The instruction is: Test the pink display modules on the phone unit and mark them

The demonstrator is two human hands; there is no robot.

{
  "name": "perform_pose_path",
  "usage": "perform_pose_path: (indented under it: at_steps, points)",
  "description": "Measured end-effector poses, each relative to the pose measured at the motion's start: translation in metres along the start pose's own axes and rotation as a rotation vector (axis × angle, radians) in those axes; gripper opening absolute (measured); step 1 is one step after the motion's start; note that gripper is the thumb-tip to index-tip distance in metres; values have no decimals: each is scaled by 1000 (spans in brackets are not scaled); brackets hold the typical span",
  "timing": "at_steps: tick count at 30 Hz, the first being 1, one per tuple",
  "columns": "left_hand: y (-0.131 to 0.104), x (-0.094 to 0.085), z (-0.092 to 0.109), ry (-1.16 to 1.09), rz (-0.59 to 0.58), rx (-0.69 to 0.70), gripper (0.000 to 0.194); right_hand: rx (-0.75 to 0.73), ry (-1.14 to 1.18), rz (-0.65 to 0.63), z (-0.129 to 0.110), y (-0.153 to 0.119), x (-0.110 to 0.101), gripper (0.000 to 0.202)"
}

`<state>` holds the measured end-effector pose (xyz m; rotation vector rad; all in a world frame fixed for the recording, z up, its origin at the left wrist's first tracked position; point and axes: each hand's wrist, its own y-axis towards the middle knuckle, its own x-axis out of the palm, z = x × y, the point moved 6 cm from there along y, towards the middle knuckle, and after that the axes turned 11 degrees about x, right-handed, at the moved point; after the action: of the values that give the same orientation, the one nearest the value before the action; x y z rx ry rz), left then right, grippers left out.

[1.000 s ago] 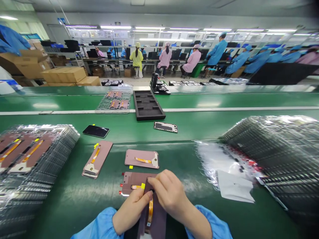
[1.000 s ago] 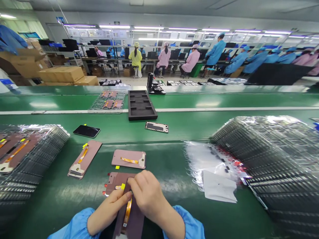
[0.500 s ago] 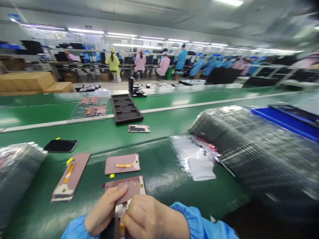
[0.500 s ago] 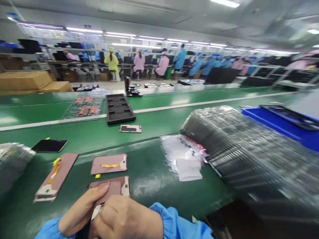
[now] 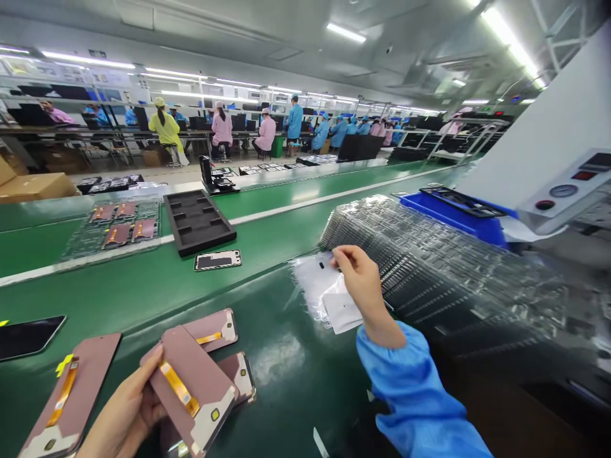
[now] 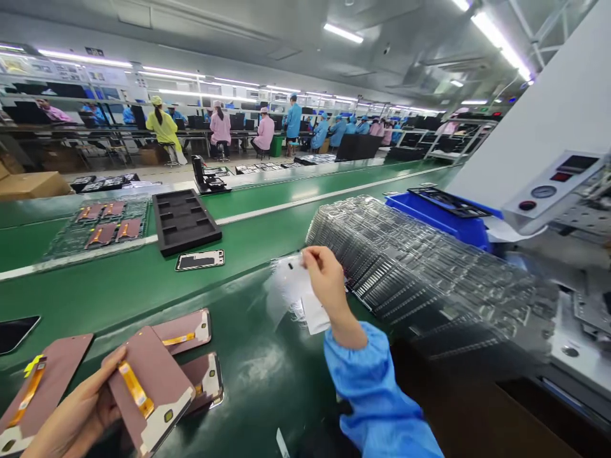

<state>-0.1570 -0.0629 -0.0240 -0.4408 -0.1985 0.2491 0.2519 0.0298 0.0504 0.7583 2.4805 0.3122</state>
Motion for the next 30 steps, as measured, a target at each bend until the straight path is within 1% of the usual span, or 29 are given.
perform_pose_path:
  at_steps: [2, 3, 5, 7, 8, 10, 12, 13, 14, 16, 18, 19, 20, 21, 22, 23, 24, 25, 26, 27, 29, 30]
  points:
    - [-5, 1, 5, -33, -37, 21, 22, 84, -97, 16, 38, 39, 6, 28]
    - [-8, 2, 8, -46, -59, 33, 22, 123, -148, 16, 55, 53, 9, 27]
    - [-14, 5, 15, -78, -107, 54, 23, 186, -235, -4, 82, 68, 17, 24]
    - [-20, 6, 22, -100, -142, 68, 25, 219, -287, -30, 98, 72, 22, 22]
    - [-22, 6, 26, -98, -147, 81, 26, 222, -298, -40, 101, 71, 24, 22]
    - [-23, 5, 34, -60, -146, 121, 24, 206, -288, -54, 99, 67, 26, 24]
    - [-21, 6, 42, -11, -138, 148, 26, 171, -235, -94, 87, 58, 33, 30]
    - [-19, 10, 45, 1, -147, 146, 28, 149, -194, -141, 78, 51, 40, 34]
    - [-17, 17, 47, 8, -167, 142, 30, 127, -144, -214, 67, 41, 50, 39]
    - [-12, 37, 50, 12, -247, 157, 30, 77, -36, -417, 41, 7, 76, 53]
    - [-7, 66, 50, 6, -380, 218, 28, 55, 112, -691, 16, -41, 105, 74]
    - [-5, 81, 49, 0, -459, 254, 28, 69, 226, -853, 5, -68, 118, 84]
    - [-2, 96, 46, -4, -540, 281, 29, 187, 478, -1107, -4, -97, 131, 89]
    - [2, 109, 42, 3, -630, 299, 32, 328, 684, -1307, -12, -123, 140, 90]
    - [9, 120, 39, 34, -698, 322, 37, 462, 853, -1408, -16, -141, 145, 87]
    - [20, 126, 38, 115, -728, 373, 42, 588, 1014, -1478, -20, -154, 150, 85]
    - [35, 128, 39, 235, -718, 443, 48, 691, 1134, -1502, -21, -160, 154, 81]
    - [53, 125, 43, 373, -663, 526, 52, 770, 1230, -1500, -21, -162, 157, 77]
    - [75, 119, 50, 540, -575, 621, 55, 833, 1308, -1493, -20, -161, 161, 75]
    - [98, 109, 58, 652, -487, 675, 56, 885, 1363, -1479, -17, -158, 164, 72]
    - [145, 85, 76, 776, -339, 729, 56, 954, 1418, -1434, -11, -151, 168, 65]
    - [168, 70, 84, 841, -259, 745, 63, 978, 1429, -1406, -6, -148, 170, 62]
